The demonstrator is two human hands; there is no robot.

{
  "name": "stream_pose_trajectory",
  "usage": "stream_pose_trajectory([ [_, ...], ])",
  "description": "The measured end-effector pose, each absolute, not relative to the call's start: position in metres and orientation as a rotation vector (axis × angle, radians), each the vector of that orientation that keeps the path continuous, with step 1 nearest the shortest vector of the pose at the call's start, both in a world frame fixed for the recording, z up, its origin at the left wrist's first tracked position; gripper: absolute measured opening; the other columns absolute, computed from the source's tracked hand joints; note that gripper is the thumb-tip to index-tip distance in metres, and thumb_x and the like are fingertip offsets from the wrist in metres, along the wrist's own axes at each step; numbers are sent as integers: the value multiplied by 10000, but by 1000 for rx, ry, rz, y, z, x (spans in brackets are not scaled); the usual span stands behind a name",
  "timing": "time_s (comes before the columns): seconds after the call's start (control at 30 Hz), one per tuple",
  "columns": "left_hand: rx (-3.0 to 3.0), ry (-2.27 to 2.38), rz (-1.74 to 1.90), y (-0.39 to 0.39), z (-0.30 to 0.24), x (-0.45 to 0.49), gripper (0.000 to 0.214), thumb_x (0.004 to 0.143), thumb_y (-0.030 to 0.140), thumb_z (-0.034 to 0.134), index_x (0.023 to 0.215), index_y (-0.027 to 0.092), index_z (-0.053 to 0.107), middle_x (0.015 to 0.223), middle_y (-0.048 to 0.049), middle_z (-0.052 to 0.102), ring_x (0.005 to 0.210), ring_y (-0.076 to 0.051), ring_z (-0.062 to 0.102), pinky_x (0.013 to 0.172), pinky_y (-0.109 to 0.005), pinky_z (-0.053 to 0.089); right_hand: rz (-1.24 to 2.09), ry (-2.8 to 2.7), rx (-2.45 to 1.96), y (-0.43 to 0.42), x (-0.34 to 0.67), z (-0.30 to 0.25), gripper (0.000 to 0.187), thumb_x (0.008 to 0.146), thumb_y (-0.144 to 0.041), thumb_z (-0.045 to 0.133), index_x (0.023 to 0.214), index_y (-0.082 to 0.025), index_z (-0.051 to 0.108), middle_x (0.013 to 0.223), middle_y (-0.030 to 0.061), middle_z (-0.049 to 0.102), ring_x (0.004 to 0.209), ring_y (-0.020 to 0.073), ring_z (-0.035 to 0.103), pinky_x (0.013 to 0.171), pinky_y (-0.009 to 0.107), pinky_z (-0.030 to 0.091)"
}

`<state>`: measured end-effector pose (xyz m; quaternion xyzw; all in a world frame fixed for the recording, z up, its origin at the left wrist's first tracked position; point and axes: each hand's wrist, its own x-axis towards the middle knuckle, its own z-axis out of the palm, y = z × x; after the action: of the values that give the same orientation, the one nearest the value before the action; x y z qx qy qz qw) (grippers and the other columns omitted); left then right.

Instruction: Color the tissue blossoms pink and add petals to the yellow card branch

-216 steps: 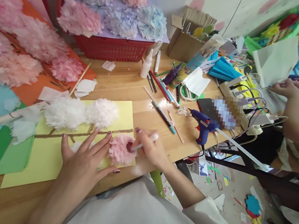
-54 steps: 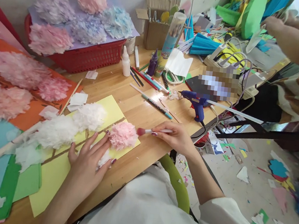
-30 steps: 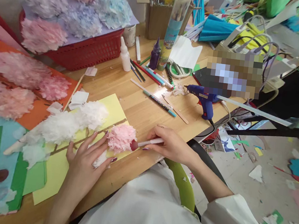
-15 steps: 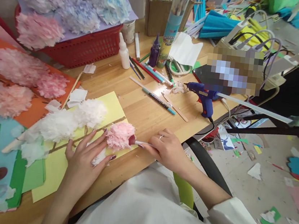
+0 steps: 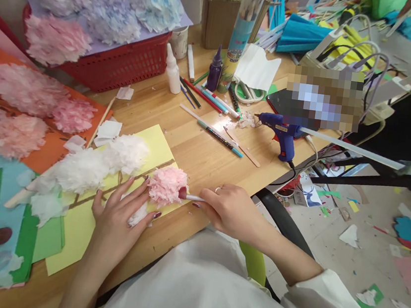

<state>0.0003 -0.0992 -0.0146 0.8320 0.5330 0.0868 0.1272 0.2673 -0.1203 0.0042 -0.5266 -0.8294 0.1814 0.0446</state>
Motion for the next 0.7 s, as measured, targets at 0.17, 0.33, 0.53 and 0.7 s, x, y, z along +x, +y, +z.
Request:
stream_pose_trajectory([
  [0.17,2437,1531,267,-99,-15,0,252,890,378,552,1101,302,668,1258,-91,678,1307,-367,496,1081,-706,181,559,-2535,-1705,-119,264,9,382,1028,-340,311,895,-155,619,675,47,600,519,140,406,527,312,149],
  [0.33,2468,1531,305,-100,-18,-1,252,900,399,544,1077,279,675,1245,-98,685,1294,-362,508,1092,-682,183,492,-2377,-1562,-121,267,5,337,1032,-382,338,981,-150,578,888,75,594,635,142,482,530,273,227],
  [0.53,2490,1533,310,-100,-18,-1,233,897,388,551,1067,286,674,1243,-86,688,1293,-340,510,1114,-651,164,386,-2375,-1500,-122,264,-2,387,1044,-359,311,923,-155,616,776,45,574,614,137,460,532,280,230],
  [0.7,2466,1545,234,-100,-14,1,229,902,364,545,1094,311,659,1275,-71,671,1315,-338,491,1113,-660,162,486,-2392,-1540,-122,261,-3,421,1043,-364,302,905,-148,635,741,48,610,575,133,463,529,289,213],
])
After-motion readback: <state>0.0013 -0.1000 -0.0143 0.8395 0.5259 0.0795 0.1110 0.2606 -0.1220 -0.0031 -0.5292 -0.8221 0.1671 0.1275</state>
